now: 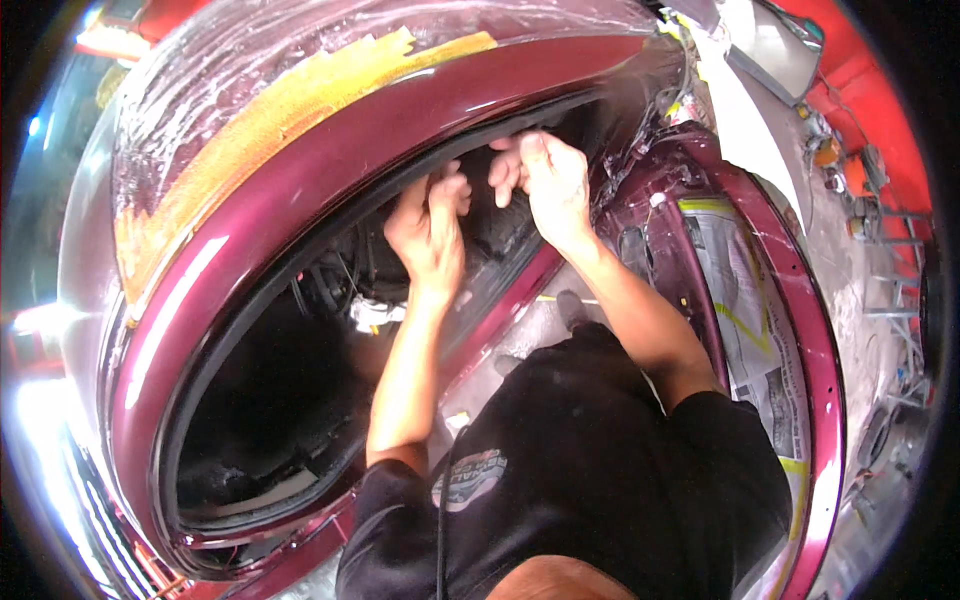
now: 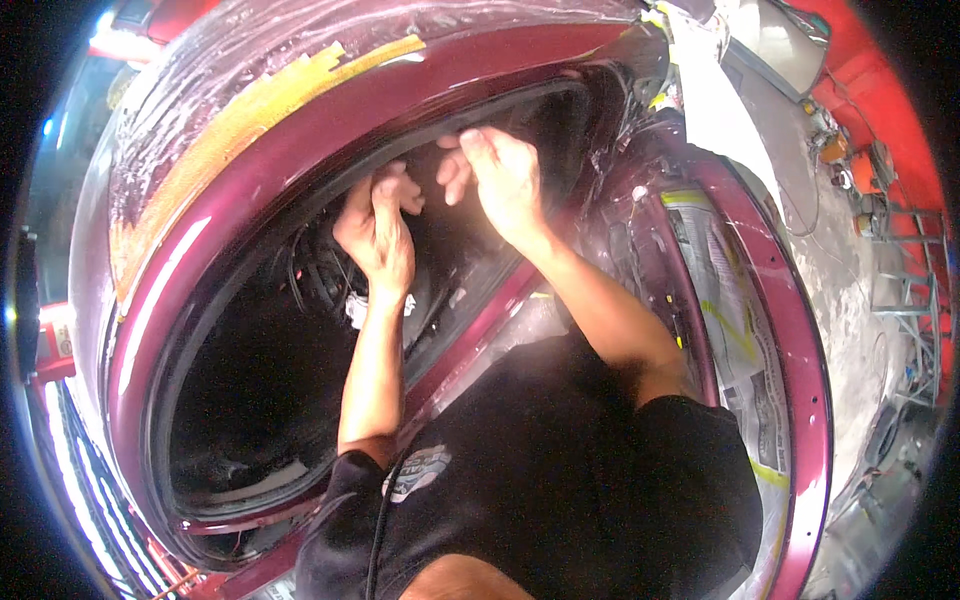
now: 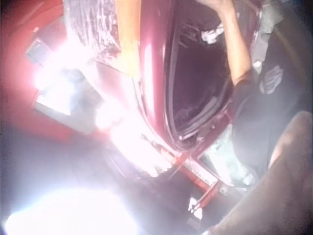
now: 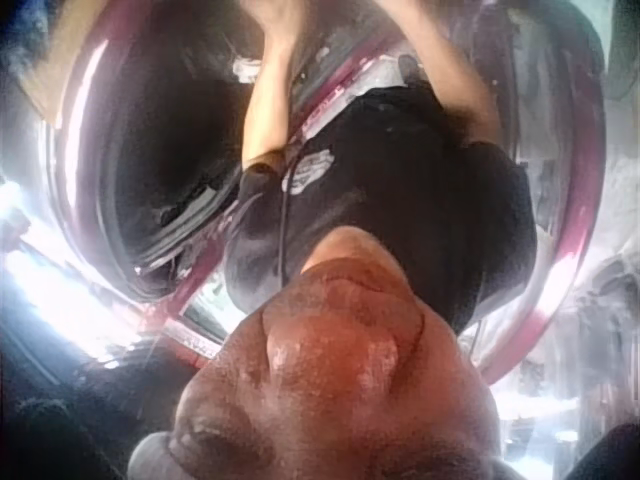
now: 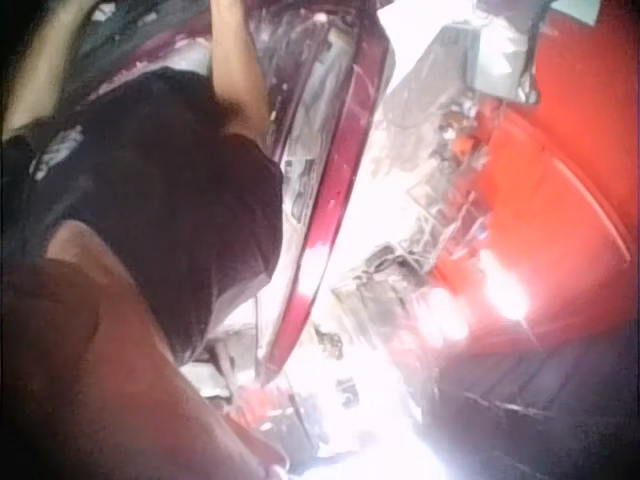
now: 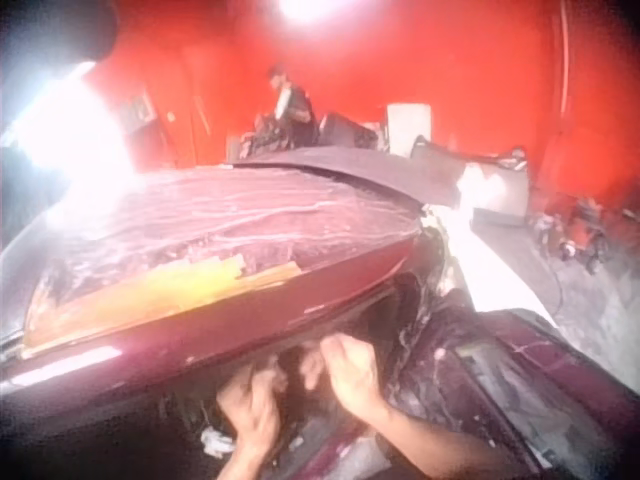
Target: The person installs a black rubber weather stripping along the perimeter of a maroon car door frame. They press the strip into place by hand, then wipe the surrounding area with a white cloth.
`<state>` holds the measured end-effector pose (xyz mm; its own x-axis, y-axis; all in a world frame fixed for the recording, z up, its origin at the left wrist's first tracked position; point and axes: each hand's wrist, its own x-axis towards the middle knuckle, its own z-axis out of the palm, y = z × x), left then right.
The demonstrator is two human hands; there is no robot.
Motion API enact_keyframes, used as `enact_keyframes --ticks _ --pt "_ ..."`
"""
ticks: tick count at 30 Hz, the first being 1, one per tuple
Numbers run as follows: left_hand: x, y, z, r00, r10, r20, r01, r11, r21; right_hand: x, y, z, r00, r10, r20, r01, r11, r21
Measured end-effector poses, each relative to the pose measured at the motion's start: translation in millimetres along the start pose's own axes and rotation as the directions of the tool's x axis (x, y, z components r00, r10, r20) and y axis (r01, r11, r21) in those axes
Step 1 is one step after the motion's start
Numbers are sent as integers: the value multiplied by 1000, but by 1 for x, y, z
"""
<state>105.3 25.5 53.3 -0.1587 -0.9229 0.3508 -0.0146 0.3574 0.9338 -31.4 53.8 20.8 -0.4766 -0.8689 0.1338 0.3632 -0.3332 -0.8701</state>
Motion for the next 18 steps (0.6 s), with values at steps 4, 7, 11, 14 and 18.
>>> enact_keyframes --ticks 4,7,11,14,18 --pt "22 -18 -1 976 210 49 -206 976 -69 13 7 2 998 -10 65 12 1000 -22" --pt "29 3 -11 975 47 218 -65 995 72 28 -7 -31 986 40 162 -1 971 -239" --pt "26 -27 -34 998 15 62 -8 994 -113 11 -44 -57 996 5 89 40 866 -498" --pt "4 -71 -25 995 -90 35 96 916 -388 -15 -59 -92 998 16 -56 -46 793 -608" --pt "-15 -53 44 995 -94 31 87 692 -717 -37 -63 -98 997 -17 -70 -31 772 -635"
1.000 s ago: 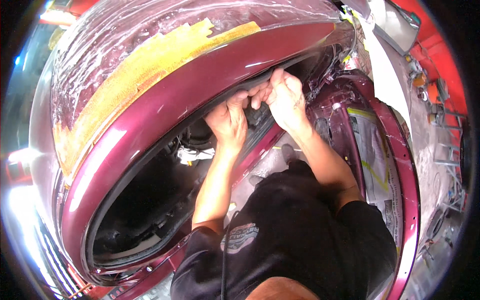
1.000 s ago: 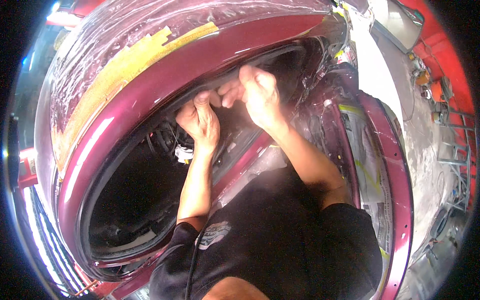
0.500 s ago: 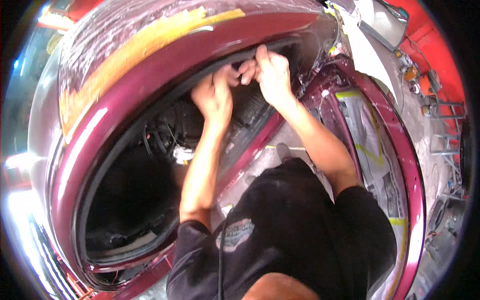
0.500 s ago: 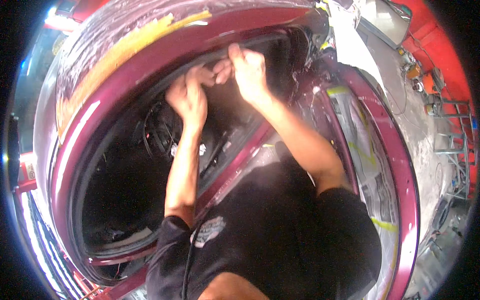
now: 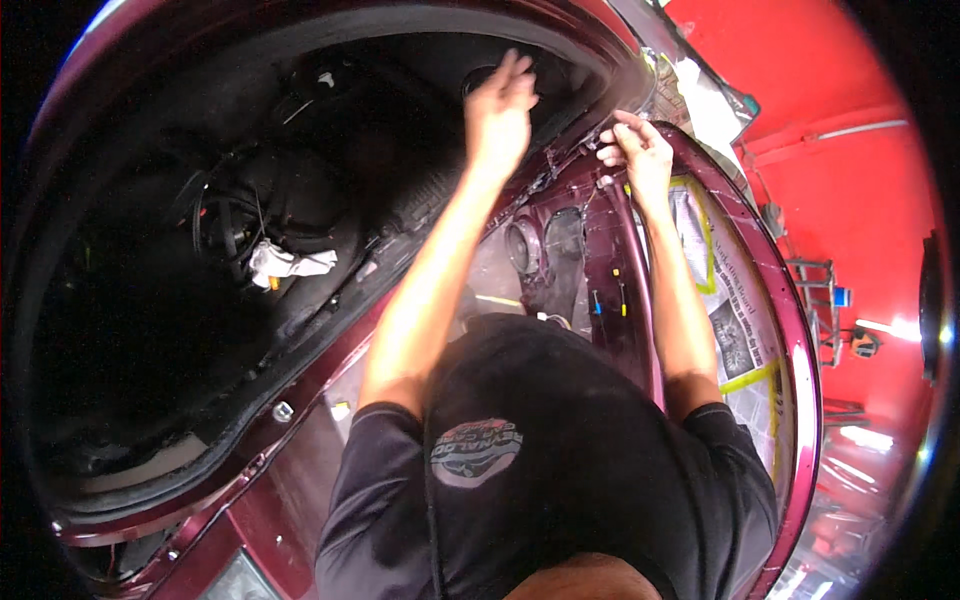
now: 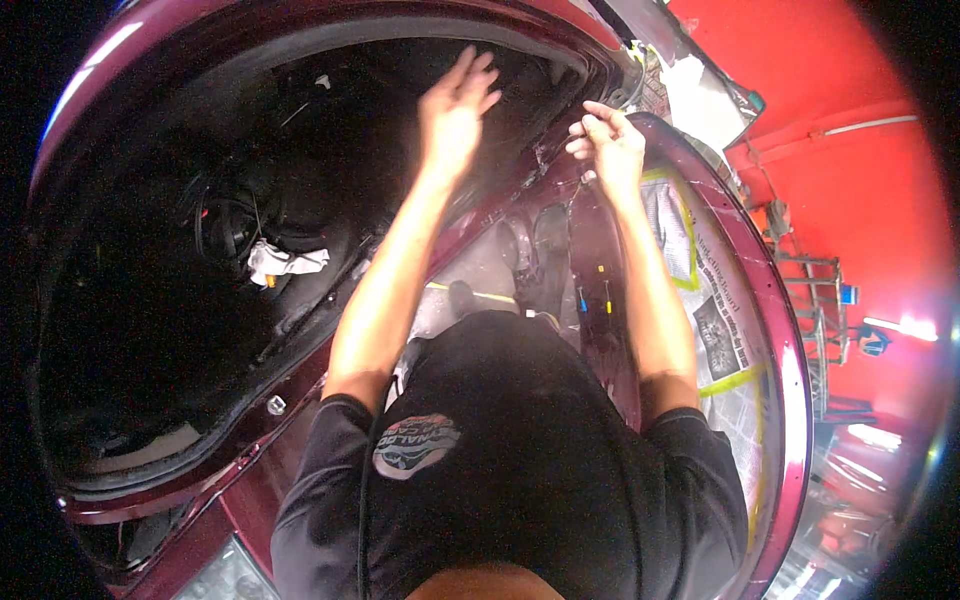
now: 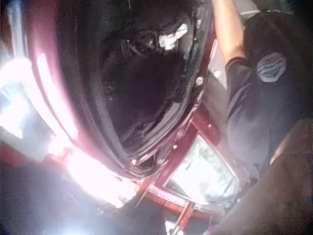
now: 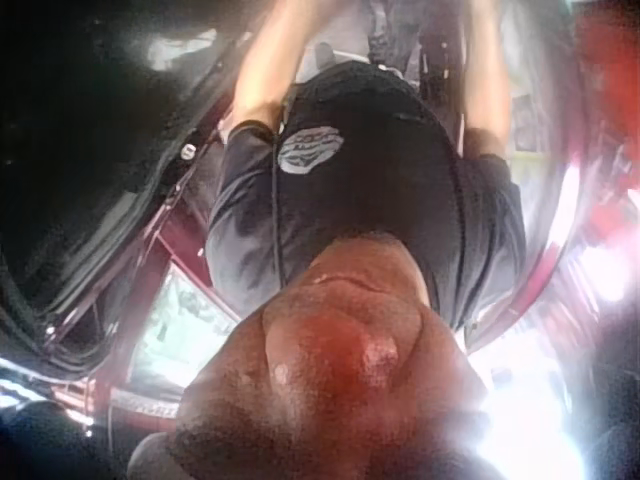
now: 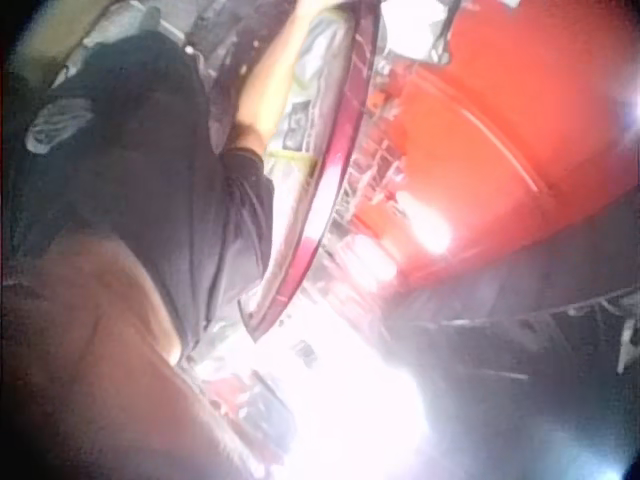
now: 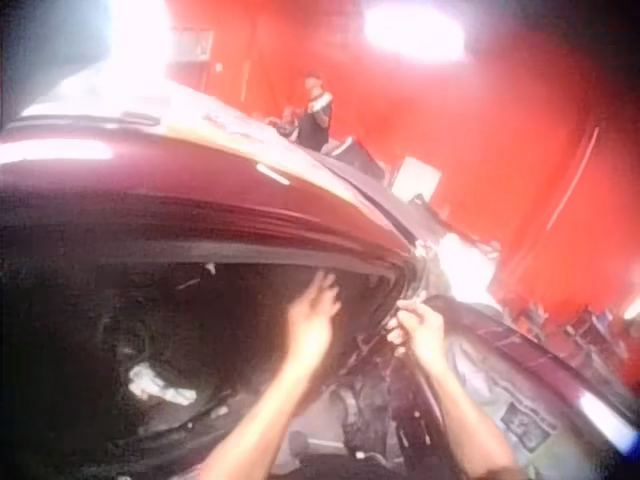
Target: The person installs a black rubber weather stripping along the perimeter of a maroon car door frame. They press the strip into place by hand, then wipe the surrounding area with a white cloth.
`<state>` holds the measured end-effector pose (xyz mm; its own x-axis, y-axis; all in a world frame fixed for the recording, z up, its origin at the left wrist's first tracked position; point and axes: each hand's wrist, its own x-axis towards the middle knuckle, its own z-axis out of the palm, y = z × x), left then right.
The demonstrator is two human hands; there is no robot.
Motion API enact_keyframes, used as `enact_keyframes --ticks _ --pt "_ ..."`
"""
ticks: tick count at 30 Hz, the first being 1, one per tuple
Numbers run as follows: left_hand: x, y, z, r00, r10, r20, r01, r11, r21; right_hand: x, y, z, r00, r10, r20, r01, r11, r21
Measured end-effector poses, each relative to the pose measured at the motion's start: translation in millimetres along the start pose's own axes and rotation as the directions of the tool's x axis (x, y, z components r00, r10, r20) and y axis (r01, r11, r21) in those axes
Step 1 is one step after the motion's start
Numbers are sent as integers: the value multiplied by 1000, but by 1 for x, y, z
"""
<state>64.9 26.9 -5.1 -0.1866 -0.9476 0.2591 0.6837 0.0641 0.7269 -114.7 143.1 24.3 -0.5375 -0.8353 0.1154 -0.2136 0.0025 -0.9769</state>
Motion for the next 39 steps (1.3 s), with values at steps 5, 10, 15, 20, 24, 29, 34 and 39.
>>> enact_keyframes --ticks 5,10,15,20,24,29,34,39 --pt "16 -8 27 985 -88 146 72 991 110 12 -49 40 916 -399 -29 382 894 -236" --pt "1 -6 -13 984 -175 6 175 984 -16 21 -65 40 754 -645 123 578 562 -592" --pt "16 -24 30 997 -16 76 5 990 139 37 -52 39 760 -644 85 556 578 -596" --pt "12 -23 42 974 -49 221 60 997 -41 49 -60 26 831 -549 91 485 634 -602" --pt "9 -29 32 1000 -3 22 -2 977 213 50 -51 23 710 -692 127 586 482 -652" --pt "16 24 9 978 157 140 -208 819 535 63 -39 46 491 -843 219 721 252 -645" --pt "38 26 10 935 238 263 -351 729 588 93 -39 31 442 -835 327 696 89 -712" --pt "37 39 3 962 97 255 -230 791 567 74 -73 29 623 -702 346 671 251 -697"
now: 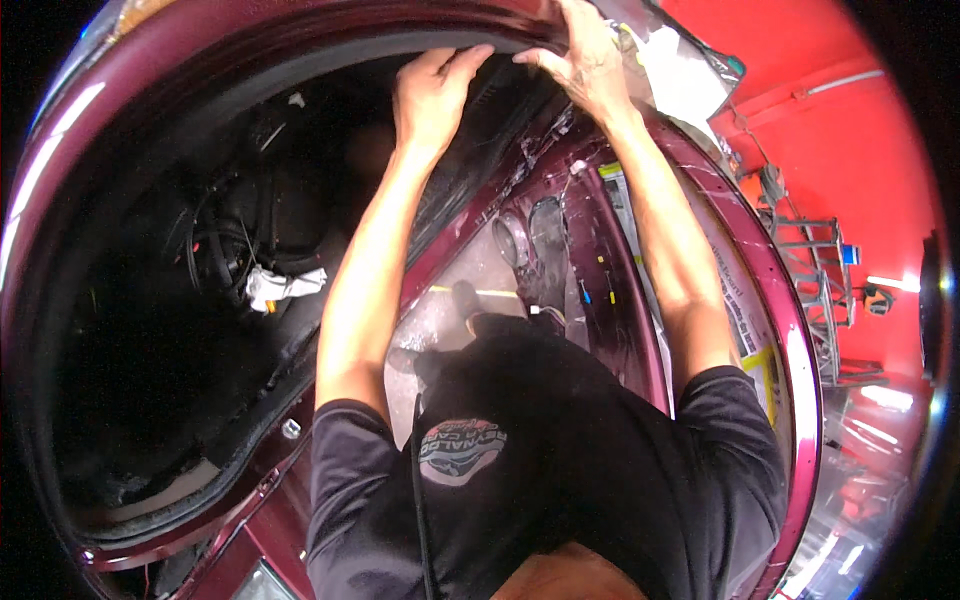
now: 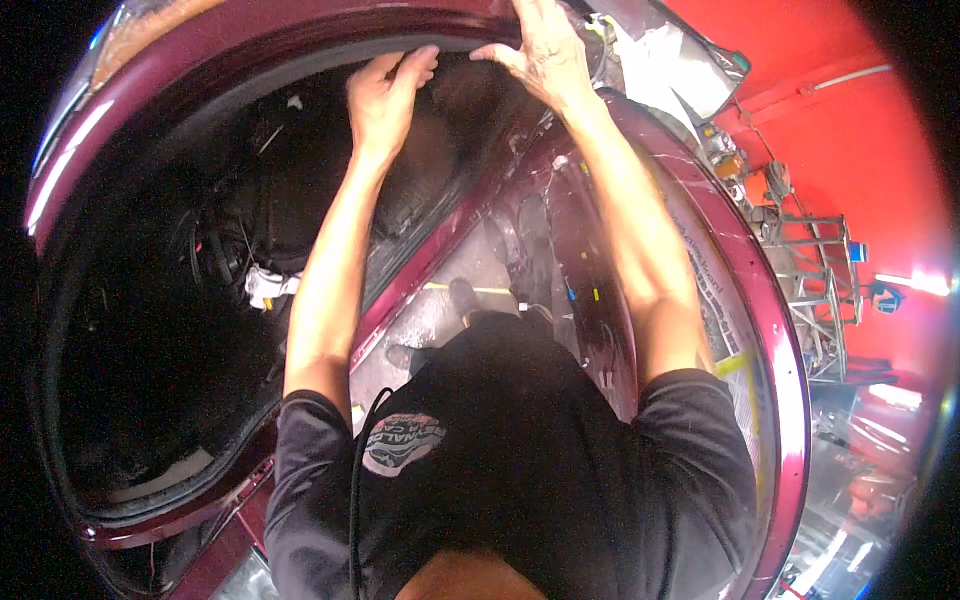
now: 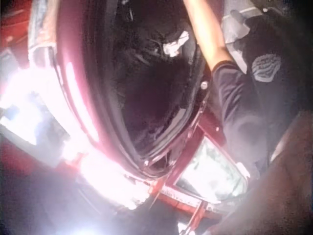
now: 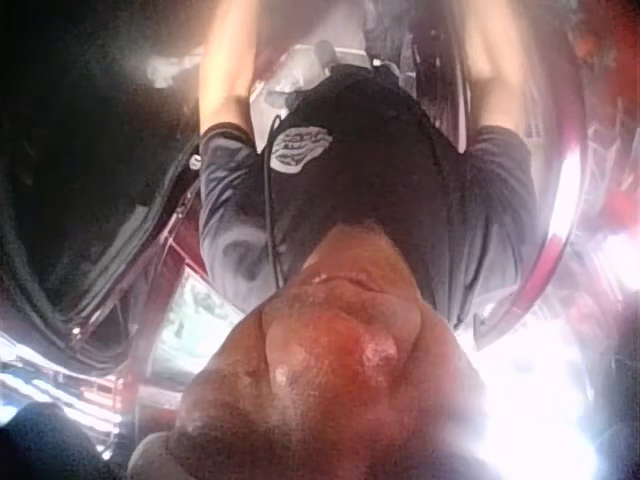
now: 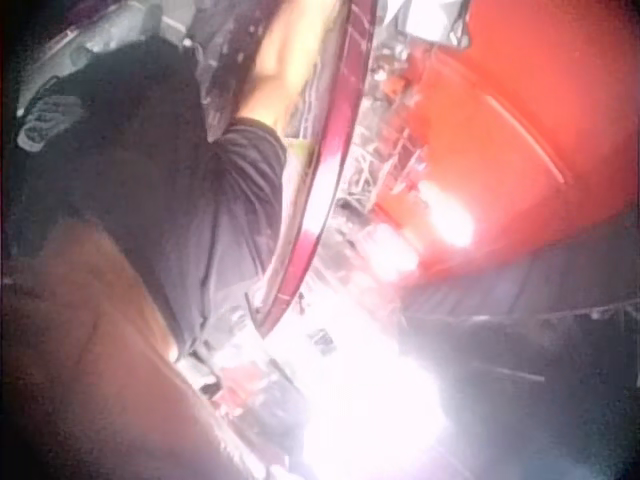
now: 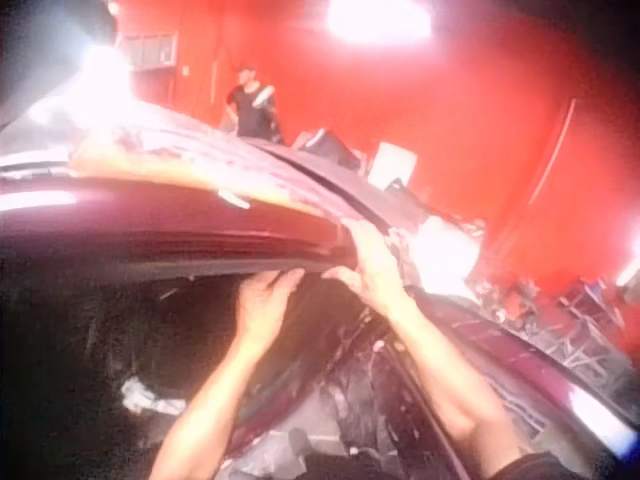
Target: The person installs a black rubber weather stripping along the perimeter of a maroon car door frame. They press the strip into place by hand, then wipe the surrounding area with a white cloth.
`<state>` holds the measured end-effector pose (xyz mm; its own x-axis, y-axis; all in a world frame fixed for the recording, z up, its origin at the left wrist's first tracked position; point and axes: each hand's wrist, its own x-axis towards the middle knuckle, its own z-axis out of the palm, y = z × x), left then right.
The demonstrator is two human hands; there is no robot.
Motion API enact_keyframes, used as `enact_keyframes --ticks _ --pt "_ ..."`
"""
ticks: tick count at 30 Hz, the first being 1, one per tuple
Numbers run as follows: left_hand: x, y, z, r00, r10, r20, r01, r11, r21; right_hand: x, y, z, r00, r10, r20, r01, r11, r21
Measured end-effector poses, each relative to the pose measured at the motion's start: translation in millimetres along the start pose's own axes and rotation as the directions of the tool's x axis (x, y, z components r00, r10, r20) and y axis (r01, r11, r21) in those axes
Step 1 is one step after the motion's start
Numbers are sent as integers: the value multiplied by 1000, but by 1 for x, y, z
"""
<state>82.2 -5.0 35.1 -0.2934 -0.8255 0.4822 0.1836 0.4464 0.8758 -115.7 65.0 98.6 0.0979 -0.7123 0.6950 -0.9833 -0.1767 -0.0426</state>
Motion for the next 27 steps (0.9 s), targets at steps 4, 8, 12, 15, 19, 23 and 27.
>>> enact_keyframes --ticks 4,8,12,15,19,23,27 --pt "-14 -41 15 886 -428 -178 213 716 -665 -13 13 -32 975 201 99 -222 922 316" --pt "33 -52 73 674 -739 -22 75 98 -992 -26 33 12 901 424 97 -415 770 484" --pt "99 -27 101 886 -454 -96 -26 157 -987 -19 35 15 929 349 122 -367 828 424" --pt "68 -52 102 803 -591 -74 64 209 -976 -34 46 8 924 354 144 -373 756 537" --pt "26 -94 96 578 -810 -98 137 215 -967 -31 45 1 895 414 168 -434 716 547" --pt "75 -105 137 862 -498 -96 -175 -115 -978 -24 32 7 907 389 158 -402 691 601" --pt "97 -60 146 899 -429 -86 -91 7 -996 -37 50 13 921 374 110 -365 726 583"
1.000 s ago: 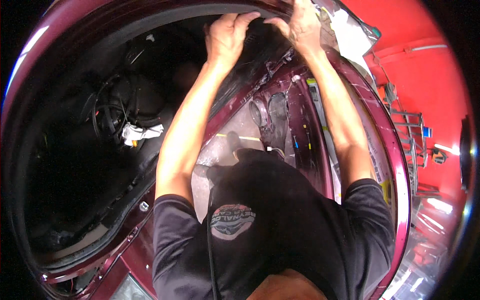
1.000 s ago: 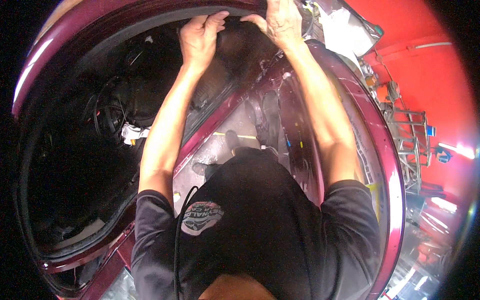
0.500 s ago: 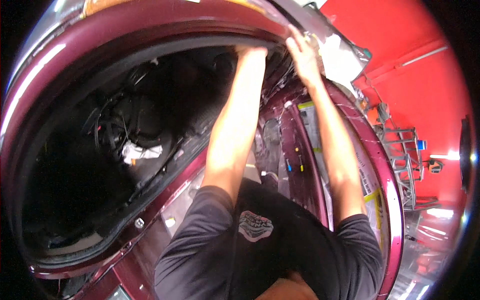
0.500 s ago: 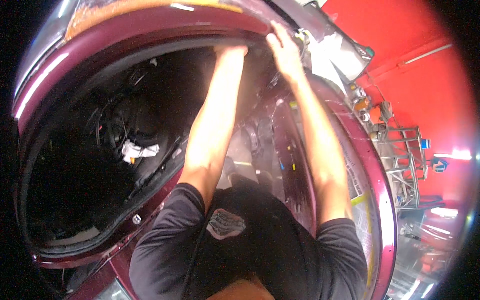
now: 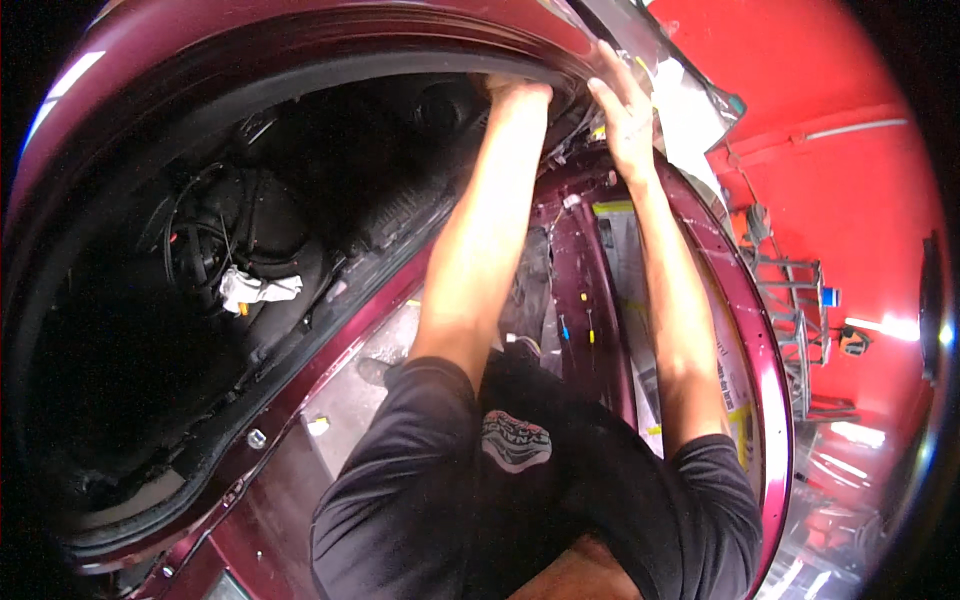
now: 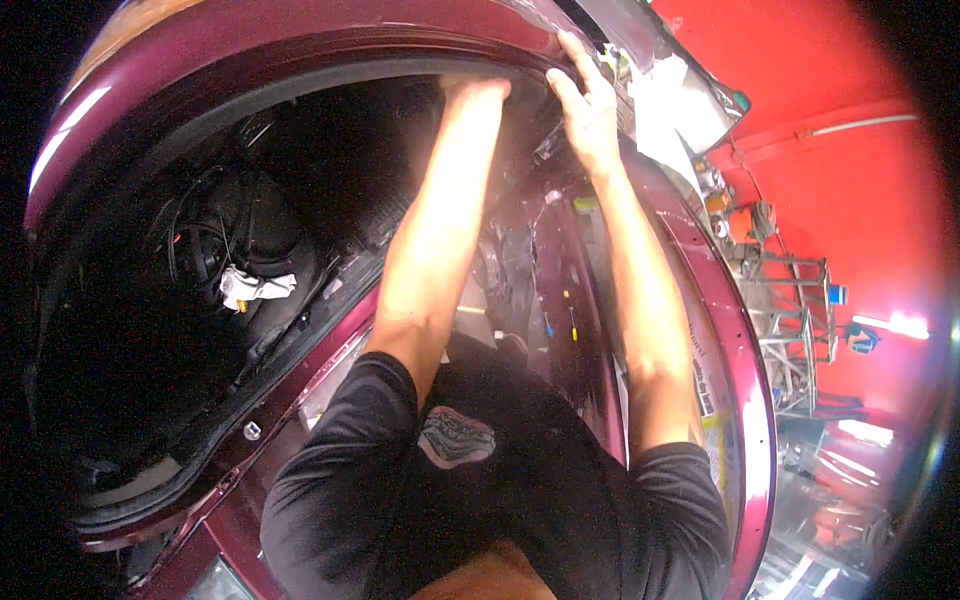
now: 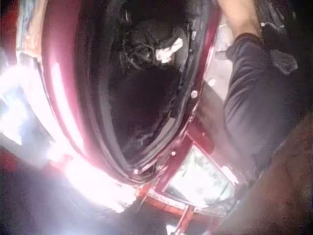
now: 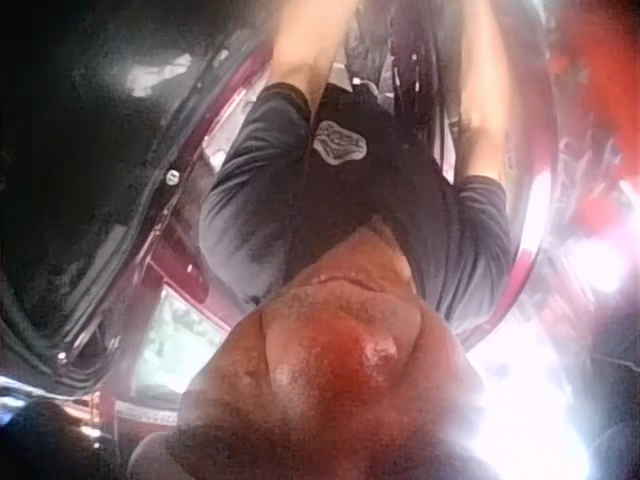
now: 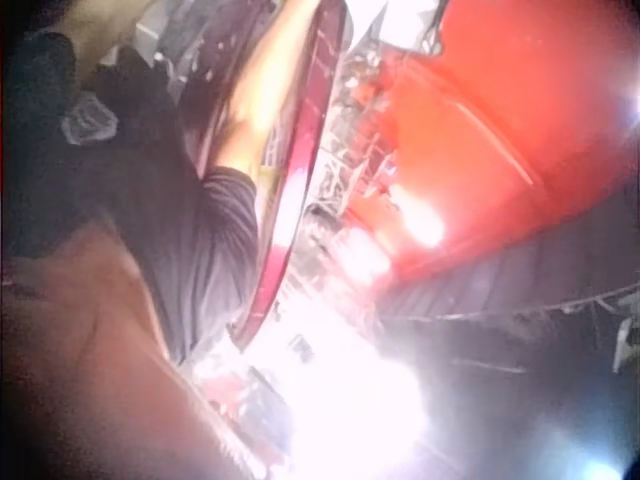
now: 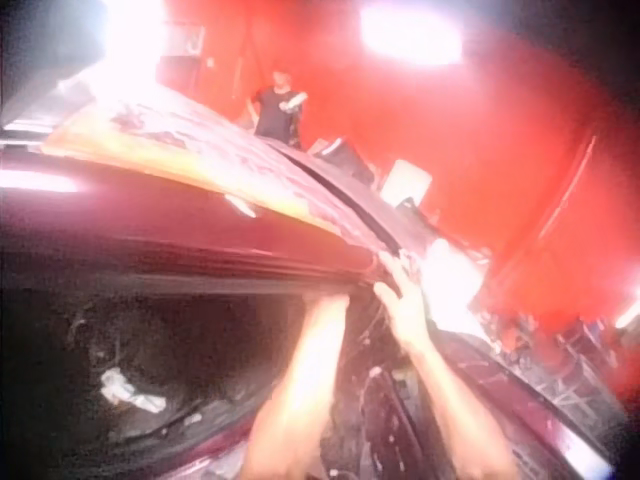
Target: The person installs a black rubber weather stripping along the perimeter of a maroon car door frame. They press the strip into place by hand, then wipe the surrounding area with a white cloth.
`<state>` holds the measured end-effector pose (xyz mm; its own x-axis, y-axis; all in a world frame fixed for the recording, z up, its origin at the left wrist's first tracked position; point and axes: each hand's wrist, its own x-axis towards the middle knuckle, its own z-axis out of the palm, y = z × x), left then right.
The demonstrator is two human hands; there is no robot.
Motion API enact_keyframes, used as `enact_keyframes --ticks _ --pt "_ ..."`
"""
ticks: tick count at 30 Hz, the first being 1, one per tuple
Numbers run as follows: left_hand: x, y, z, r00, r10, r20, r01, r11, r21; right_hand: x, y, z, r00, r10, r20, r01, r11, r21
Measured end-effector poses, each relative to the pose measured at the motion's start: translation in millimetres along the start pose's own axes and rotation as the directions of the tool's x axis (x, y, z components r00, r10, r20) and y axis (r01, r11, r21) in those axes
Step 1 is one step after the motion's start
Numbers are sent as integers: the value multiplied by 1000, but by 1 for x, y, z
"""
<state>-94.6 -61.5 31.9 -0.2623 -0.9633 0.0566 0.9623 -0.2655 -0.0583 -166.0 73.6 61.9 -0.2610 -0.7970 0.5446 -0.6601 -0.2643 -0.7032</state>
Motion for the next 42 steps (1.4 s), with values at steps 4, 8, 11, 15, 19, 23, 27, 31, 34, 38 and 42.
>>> enact_keyframes --ticks 4,8,11,15,19,23,27,31,34,38,42 --pt "-22 7 -47 940 58 -335 -10 990 141 0 -5 -9 998 46 50 -47 999 7" --pt "-36 -1 -77 856 -14 -517 128 974 186 -2 3 -4 997 69 23 -71 993 89" --pt "-5 -30 -56 986 -47 -158 62 994 92 1 6 3 997 82 -13 -81 994 79" --pt "0 -28 -54 999 -14 -31 19 988 154 0 9 15 993 -17 -119 22 999 34" --pt "-23 -13 -80 999 19 -31 -12 979 203 -7 10 -6 996 83 -38 -80 993 90" --pt "0 -44 -59 1000 -18 -2 18 987 161 -2 22 5 995 -71 -75 76 994 75" --pt "2 -35 -68 999 11 -30 -1 949 315 0 27 8 977 -192 97 211 938 -274" --pt "-62 23 -118 962 -260 -83 263 798 542 -18 70 20 992 -87 -96 33 888 -459" --pt "-153 73 -142 867 -399 -300 498 646 579 -14 78 45 959 -185 -215 55 866 -496" --pt "-274 127 -206 654 -342 -675 755 359 549 -15 105 46 919 -337 -205 128 746 -654" --pt "-350 194 -267 647 -275 -711 762 252 596 -22 106 50 864 -378 -333 47 718 -694"
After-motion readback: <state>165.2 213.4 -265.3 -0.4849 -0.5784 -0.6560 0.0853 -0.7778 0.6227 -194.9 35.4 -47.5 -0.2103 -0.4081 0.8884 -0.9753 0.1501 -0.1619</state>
